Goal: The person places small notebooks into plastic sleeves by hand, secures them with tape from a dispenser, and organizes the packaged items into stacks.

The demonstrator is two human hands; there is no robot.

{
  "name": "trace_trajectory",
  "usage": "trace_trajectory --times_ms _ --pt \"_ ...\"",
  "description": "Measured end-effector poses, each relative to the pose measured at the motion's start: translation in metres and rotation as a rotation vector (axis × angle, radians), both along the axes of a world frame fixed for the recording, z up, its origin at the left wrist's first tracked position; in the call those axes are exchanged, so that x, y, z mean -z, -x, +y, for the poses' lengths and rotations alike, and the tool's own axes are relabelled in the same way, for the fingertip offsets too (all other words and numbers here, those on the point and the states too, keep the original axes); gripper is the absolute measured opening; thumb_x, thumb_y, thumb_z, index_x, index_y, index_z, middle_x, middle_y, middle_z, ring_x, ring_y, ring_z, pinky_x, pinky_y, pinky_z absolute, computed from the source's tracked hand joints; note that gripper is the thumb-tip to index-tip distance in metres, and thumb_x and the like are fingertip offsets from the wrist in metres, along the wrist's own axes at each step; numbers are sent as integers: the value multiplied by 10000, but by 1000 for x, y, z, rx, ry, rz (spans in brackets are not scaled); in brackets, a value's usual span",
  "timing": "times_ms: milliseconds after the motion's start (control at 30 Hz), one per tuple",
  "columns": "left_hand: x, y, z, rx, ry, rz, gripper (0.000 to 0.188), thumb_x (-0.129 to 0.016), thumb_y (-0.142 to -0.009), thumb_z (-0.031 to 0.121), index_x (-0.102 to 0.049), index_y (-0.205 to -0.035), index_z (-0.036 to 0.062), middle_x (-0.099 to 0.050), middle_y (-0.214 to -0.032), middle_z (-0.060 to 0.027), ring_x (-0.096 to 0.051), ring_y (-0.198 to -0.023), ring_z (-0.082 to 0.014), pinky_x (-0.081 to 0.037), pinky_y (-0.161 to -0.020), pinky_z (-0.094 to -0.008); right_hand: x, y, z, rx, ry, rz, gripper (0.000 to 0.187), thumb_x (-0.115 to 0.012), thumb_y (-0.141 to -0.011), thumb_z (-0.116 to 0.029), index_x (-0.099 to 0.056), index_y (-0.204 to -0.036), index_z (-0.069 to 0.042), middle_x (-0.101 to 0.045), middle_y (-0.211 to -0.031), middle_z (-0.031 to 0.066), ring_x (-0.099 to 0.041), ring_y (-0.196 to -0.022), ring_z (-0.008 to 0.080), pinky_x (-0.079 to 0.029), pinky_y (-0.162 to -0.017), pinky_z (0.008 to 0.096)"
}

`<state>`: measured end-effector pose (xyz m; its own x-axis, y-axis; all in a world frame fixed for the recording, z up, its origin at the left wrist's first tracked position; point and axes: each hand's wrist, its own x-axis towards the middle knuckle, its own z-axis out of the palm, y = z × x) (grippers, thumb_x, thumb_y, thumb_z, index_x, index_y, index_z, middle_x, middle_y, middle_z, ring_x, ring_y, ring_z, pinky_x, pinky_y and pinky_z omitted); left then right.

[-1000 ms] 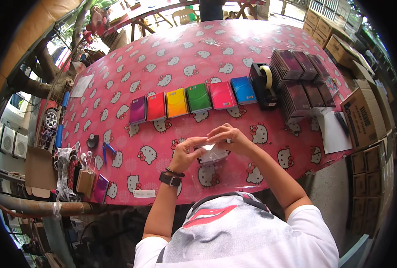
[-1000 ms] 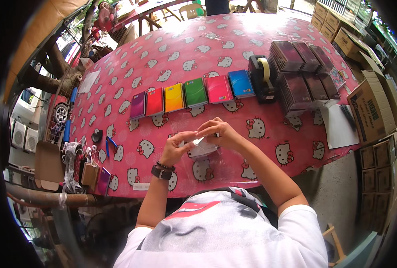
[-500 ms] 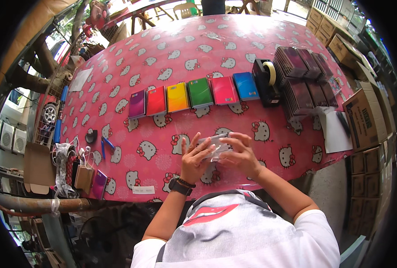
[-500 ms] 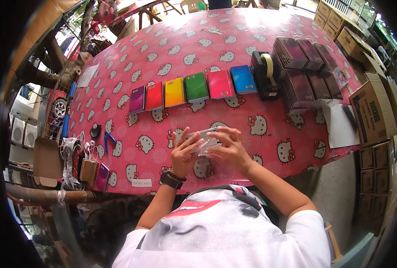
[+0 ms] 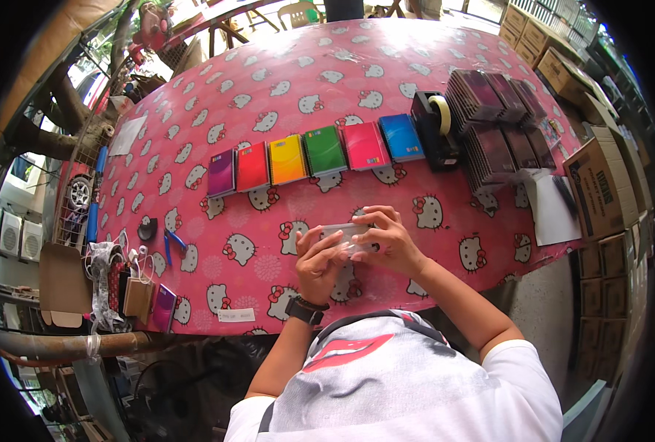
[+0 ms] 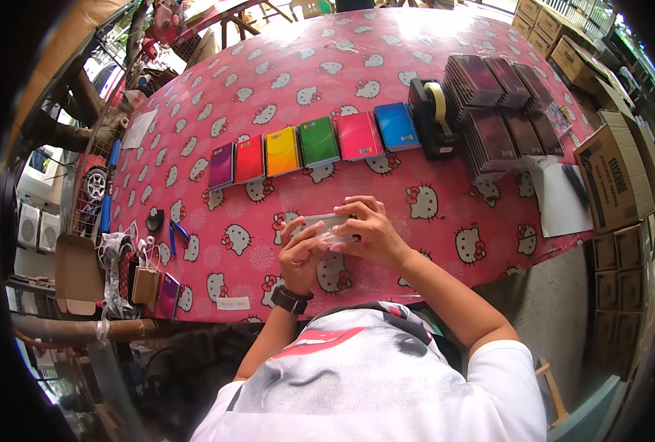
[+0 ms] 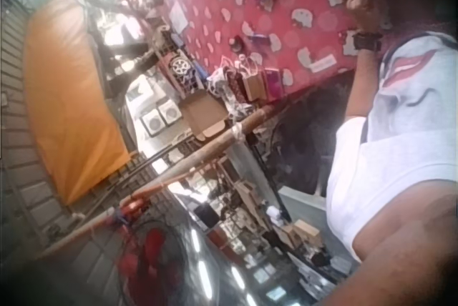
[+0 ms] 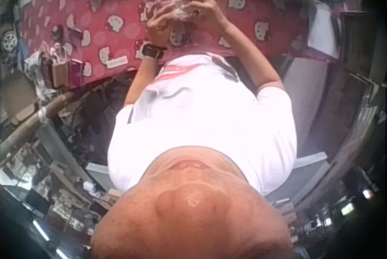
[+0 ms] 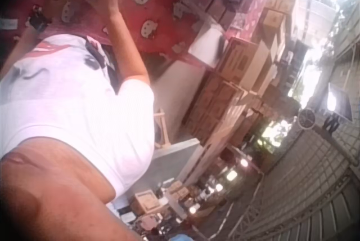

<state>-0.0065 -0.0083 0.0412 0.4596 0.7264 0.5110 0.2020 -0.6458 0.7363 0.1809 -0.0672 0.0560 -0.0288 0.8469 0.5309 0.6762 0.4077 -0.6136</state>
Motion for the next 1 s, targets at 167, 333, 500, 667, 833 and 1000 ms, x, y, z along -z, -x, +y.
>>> trace_trajectory --times_ms 167,333,500,667,833,1000 --pt "2 -3 -5 -82 29 -104 192 -691 -782 132 -689 -971 107 -695 -892 -13 -576 -1036 -194 -197 -1084 -410 3 8 1 42 37 80 261 -773 -667 -305 -631 -800 -130 -582 -1049 29 -480 -1116 253 -320 -926 421" --pt "-16 -11 -6 -135 258 -202 508 -684 -792 87 -478 -1256 60 -659 -811 -41 -608 -913 -161 -269 -1051 -382 -20 12 10 174 297 194 291 -786 -665 -271 -631 -826 -84 -619 -914 54 -579 -938 209 -401 -844 357" --pt "-11 -13 0 -248 204 -174 584 -669 -795 83 -418 -1323 82 -604 -1077 -73 -588 -988 -176 -294 -1038 -378 -14 -2 38 -25 657 567 270 -769 -702 -192 -658 -865 -7 -653 -740 61 -594 -663 99 -468 -604 270" --pt "-10 -1 -26 -108 -374 317 532 -615 -824 206 -443 -1323 135 -523 -1239 -65 -441 -1222 -203 -171 -1092 -486 -10 -9 46 -86 700 542 235 -731 -743 -170 -663 -861 22 -659 -744 65 -592 -658 95 -480 -606 261" --pt "-3 5 -40 -81 -339 583 579 -623 -779 312 -447 -1305 146 -443 -1328 -35 -350 -1289 -212 -66 -1071 -587 -2 -29 45 71 301 499 221 -669 -801 -169 -653 -907 24 -652 -794 93 -601 -679 143 -483 -628 293" --pt "-4 -8 -45 -74 -291 549 662 -649 -723 352 -429 -1321 168 -378 -1367 -22 -274 -1327 -217 -43 -1070 -594 17 -200 39 1118 58 -28 360 -615 -813 -228 -590 -1063 29 -593 -1086 211 -574 -962 349 -438 -870 421"
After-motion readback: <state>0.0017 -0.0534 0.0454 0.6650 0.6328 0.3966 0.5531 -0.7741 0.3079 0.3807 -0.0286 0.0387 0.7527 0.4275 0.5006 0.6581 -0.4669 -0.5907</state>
